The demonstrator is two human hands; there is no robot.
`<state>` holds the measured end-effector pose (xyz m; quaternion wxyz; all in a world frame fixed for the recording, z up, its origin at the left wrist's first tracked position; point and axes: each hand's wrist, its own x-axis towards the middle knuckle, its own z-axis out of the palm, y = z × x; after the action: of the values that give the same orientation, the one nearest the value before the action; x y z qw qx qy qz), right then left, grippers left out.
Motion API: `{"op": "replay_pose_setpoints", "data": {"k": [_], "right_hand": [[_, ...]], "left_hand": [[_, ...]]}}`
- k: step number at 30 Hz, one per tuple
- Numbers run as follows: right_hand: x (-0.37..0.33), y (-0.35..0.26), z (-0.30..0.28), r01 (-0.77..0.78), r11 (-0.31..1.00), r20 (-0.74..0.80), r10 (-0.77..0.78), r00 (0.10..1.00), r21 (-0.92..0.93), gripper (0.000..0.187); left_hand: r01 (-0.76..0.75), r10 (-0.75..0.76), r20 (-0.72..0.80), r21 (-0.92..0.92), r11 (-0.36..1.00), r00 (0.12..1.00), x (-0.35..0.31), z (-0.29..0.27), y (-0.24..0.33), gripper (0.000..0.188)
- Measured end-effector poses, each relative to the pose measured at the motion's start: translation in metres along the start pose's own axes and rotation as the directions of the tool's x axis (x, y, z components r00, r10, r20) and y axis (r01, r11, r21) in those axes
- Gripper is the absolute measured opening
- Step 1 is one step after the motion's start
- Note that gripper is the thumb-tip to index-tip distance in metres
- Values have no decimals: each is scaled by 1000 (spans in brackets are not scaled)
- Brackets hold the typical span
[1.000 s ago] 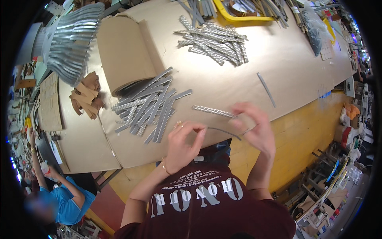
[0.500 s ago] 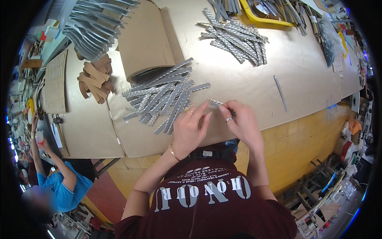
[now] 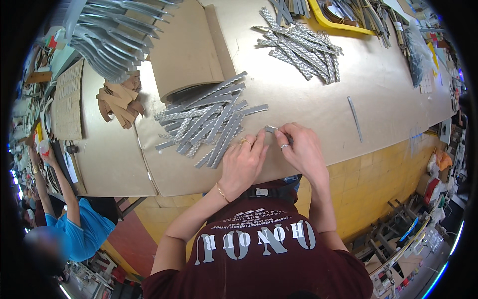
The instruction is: The person repeatedly picks up short braided cords and flat strips from a table, aligns them, and places them into a growing pile. The hands work one at a time, moving items between piles on the table.
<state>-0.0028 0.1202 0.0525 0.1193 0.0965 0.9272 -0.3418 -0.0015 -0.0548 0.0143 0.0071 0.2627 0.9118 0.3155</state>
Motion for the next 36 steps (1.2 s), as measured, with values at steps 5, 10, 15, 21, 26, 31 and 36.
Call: {"op": "replay_pose_setpoints", "data": {"k": [5, 10, 15, 21, 26, 31, 36], "right_hand": [[0, -1, 1, -12, 1000, -6, 12, 1000, -7, 18], [2, -1, 0, -7, 1000, -3, 7, 1000, -13, 18], [0, -1, 1, -8, 999, -26, 7, 1000, -41, 18], [-10, 3, -6, -128, 991, -69, 126, 990, -36, 20], [-17, 6, -9, -142, 989, -84, 139, 987, -40, 21], [-16, 7, -5, -149, 988, -103, 144, 984, -42, 21], [-16, 9, -3, -155, 987, -99, 151, 984, -41, 20]], "left_hand": [[1, -2, -11, -22, 1000, 1000, 1, 0, 0, 39], [2, -3, 13, 21, 1000, 1000, -1, -1, 1, 44], [-19, 13, 52, 104, 994, 999, 0, 3, 4, 47], [-31, 3, 122, 223, 974, 993, 2, 3, 10, 48], [-66, 32, 123, 280, 958, 992, 3, 3, 12, 49], [-58, 18, 150, 270, 961, 989, 3, 2, 13, 49], [-66, 25, 149, 274, 959, 988, 3, 3, 13, 48]]}}
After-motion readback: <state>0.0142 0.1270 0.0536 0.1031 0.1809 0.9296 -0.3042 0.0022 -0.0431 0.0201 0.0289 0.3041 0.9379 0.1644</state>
